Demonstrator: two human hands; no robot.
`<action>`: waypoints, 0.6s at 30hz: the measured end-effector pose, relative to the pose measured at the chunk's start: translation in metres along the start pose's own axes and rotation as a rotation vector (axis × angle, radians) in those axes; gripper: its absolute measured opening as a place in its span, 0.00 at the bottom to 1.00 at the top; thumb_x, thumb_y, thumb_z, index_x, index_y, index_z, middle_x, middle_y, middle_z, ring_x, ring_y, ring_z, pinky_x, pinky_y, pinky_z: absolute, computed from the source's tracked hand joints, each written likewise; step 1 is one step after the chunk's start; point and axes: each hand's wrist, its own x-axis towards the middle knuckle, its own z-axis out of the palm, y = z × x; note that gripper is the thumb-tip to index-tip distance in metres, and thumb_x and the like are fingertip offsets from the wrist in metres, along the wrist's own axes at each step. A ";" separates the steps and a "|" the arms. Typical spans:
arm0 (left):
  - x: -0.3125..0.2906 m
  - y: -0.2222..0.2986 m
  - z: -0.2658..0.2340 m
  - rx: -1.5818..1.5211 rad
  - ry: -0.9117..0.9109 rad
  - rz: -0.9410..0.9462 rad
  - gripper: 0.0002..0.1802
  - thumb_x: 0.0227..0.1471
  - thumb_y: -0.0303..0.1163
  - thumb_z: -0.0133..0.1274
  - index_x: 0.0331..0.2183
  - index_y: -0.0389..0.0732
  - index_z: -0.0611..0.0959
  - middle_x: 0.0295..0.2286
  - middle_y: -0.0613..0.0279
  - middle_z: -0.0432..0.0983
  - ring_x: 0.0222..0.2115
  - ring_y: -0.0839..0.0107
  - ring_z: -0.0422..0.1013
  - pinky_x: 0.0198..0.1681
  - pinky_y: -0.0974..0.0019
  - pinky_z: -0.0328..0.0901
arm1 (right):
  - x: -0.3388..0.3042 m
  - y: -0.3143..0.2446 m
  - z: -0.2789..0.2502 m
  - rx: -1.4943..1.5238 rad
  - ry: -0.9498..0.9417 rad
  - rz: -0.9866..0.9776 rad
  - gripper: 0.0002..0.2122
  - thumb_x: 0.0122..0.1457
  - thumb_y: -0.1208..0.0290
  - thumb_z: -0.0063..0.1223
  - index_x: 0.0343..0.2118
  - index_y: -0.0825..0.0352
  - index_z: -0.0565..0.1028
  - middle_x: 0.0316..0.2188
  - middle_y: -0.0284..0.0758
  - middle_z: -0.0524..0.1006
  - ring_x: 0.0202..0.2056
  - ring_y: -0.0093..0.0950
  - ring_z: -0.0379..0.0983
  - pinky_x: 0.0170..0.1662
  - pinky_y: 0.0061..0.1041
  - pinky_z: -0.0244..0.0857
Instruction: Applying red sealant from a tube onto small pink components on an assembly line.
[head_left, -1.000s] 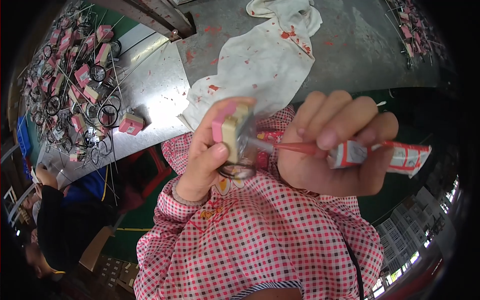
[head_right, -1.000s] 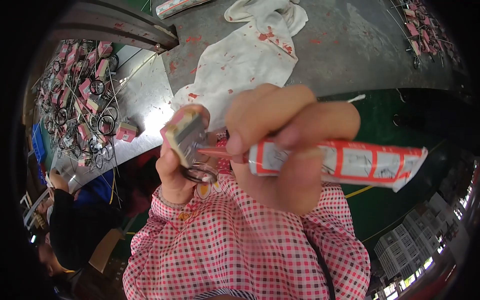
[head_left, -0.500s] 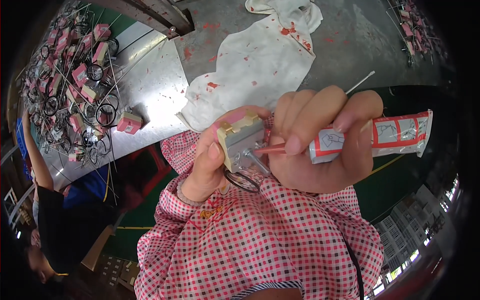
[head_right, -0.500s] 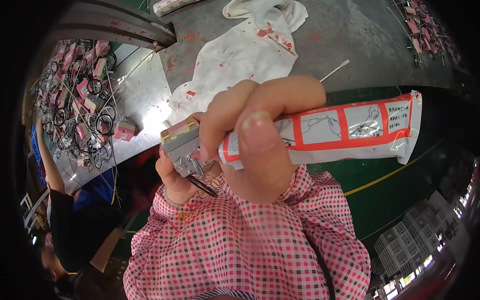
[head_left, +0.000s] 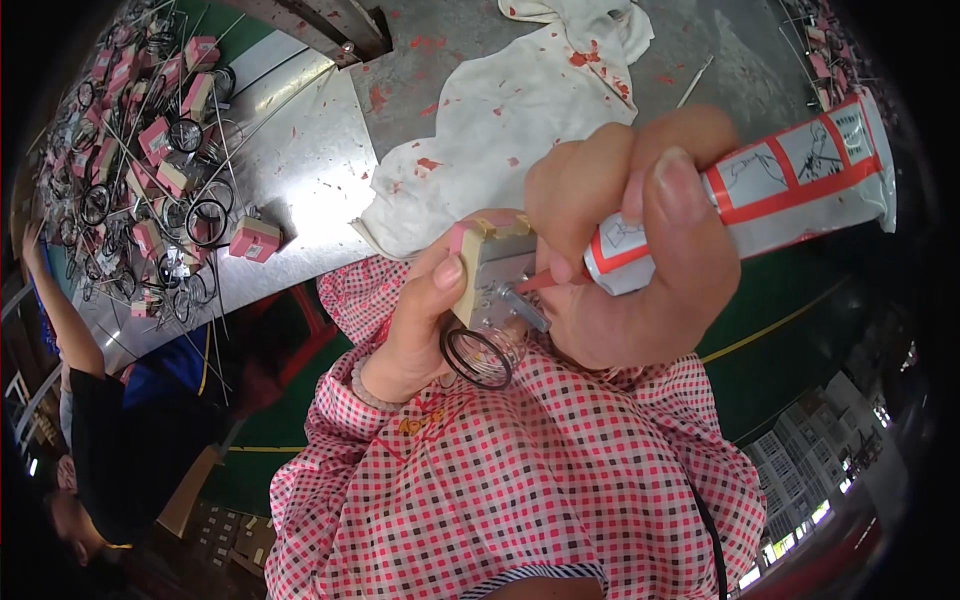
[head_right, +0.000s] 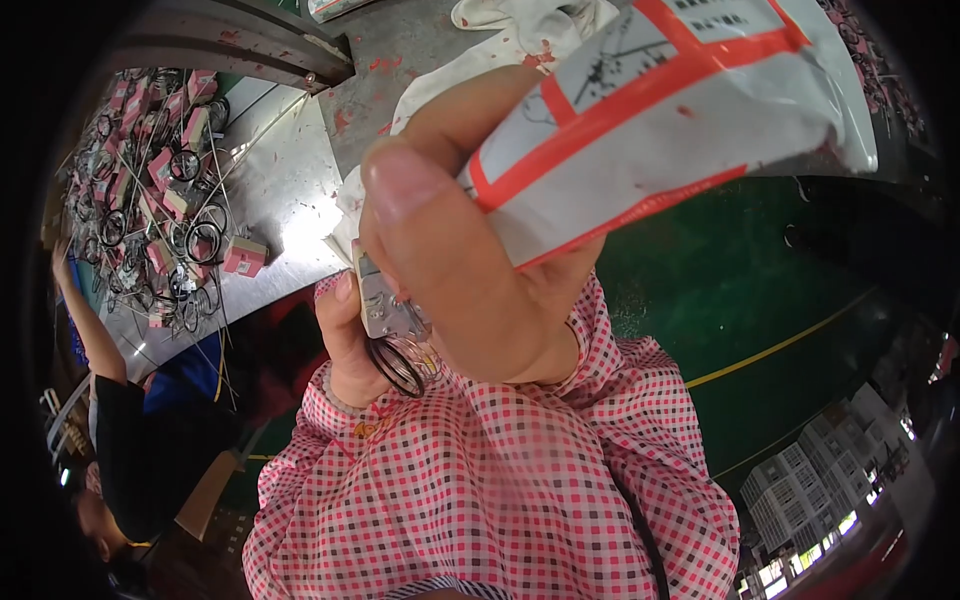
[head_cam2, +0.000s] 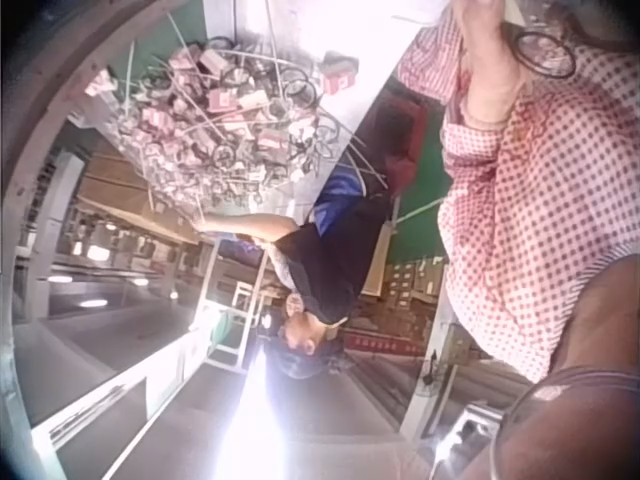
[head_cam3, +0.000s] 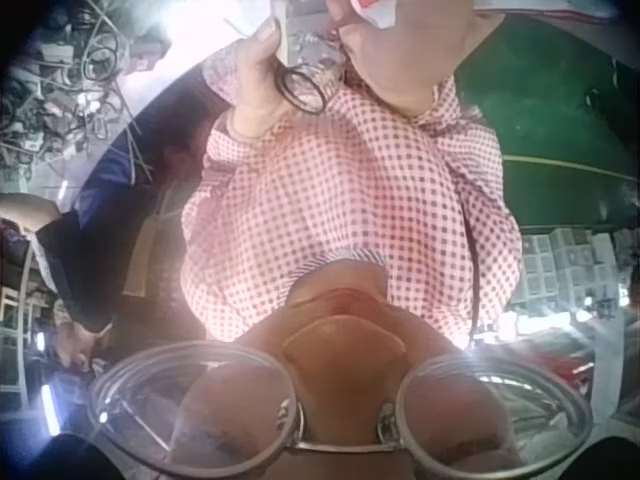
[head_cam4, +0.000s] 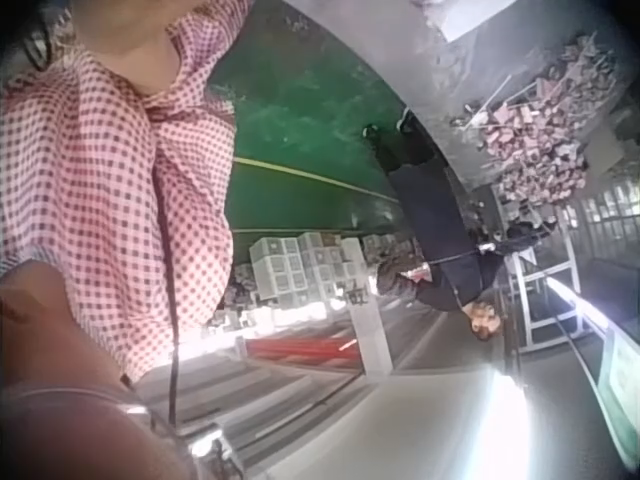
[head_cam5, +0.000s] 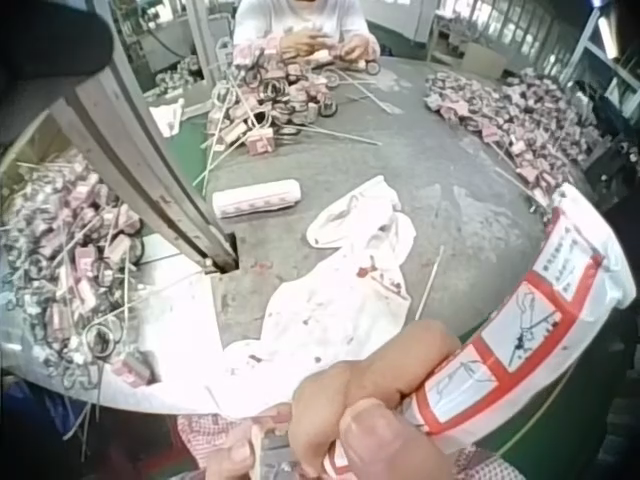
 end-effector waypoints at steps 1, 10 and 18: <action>0.000 0.000 0.000 -0.008 0.018 0.003 0.37 0.42 0.53 0.45 0.46 0.33 0.62 0.35 0.57 0.66 0.31 0.73 0.65 0.29 0.74 0.62 | 0.000 0.000 0.000 -0.007 -0.009 0.007 0.07 0.57 0.72 0.32 0.36 0.67 0.62 0.25 0.39 0.60 0.12 0.19 0.54 0.13 0.19 0.48; 0.002 0.003 0.001 -0.008 0.033 -0.018 0.36 0.43 0.51 0.46 0.46 0.32 0.61 0.36 0.52 0.67 0.28 0.73 0.66 0.25 0.74 0.63 | 0.003 0.005 -0.001 -0.060 -0.091 0.057 0.06 0.55 0.73 0.34 0.34 0.69 0.61 0.21 0.38 0.62 0.11 0.18 0.55 0.13 0.18 0.49; 0.001 0.004 0.000 -0.002 0.036 -0.028 0.36 0.43 0.52 0.45 0.45 0.32 0.61 0.36 0.52 0.66 0.28 0.73 0.66 0.26 0.74 0.63 | 0.006 0.005 -0.002 -0.111 -0.156 0.098 0.06 0.54 0.74 0.35 0.32 0.71 0.60 0.18 0.37 0.63 0.10 0.18 0.55 0.12 0.17 0.50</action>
